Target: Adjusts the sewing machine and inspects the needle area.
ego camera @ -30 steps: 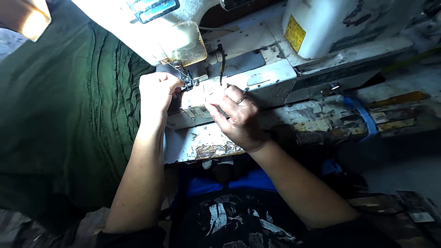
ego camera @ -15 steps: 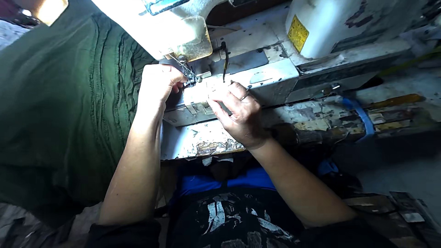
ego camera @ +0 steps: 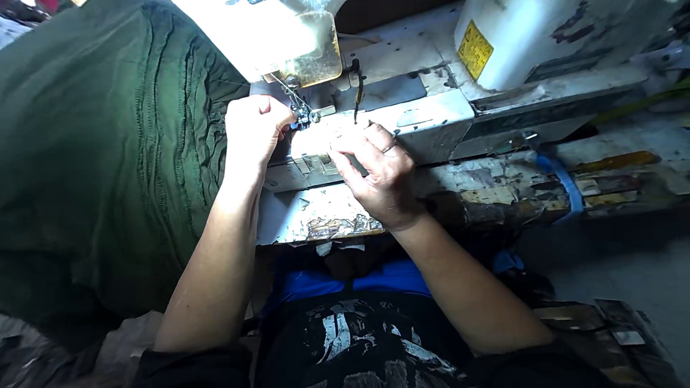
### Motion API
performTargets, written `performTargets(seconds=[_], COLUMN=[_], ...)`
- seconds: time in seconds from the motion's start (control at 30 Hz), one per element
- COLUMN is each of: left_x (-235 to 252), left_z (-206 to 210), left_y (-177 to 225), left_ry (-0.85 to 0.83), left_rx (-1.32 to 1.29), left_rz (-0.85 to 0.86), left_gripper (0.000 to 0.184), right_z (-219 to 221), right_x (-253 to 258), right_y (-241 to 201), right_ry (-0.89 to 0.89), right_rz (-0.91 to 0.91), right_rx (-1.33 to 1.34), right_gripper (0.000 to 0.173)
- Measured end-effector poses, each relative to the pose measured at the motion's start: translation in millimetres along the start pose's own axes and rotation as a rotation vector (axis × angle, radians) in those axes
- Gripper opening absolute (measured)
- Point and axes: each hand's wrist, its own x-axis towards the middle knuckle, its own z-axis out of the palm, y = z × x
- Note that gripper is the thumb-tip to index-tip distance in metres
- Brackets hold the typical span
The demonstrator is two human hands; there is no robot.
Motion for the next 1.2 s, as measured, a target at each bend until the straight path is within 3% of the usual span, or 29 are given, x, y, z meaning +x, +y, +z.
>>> performTargets(seconds=[0.5, 0.67, 0.83, 1.2], left_x=[-1.5, -49.6, -88.5, -89.3], left_z=[3.7, 8.8, 23.2, 30.7], left_y=[-7.0, -7.6, -13.6, -16.3], left_ry=[0.070, 0.134, 0.200, 0.247], left_rx=[0.054, -0.226, -0.281, -0.244], left_rz=[0.073, 0.356, 0.626, 0.714], left_gripper=[0.014, 0.005, 0.003, 0.005], right_z=[-0.5, -14.3, -28.2, -29.9], right_x=[0.2, 8.3, 15.8, 18.0], right_y=[-0.7, -5.3, -9.0, -14.4], right_ry=[-0.007, -0.088, -0.197, -0.260], right_rz=[-0.008, 0.087, 0.233, 0.320], right_rx=[-0.039, 0.147, 0.300, 0.369], right_gripper=[0.006, 0.012, 0.011, 0.007])
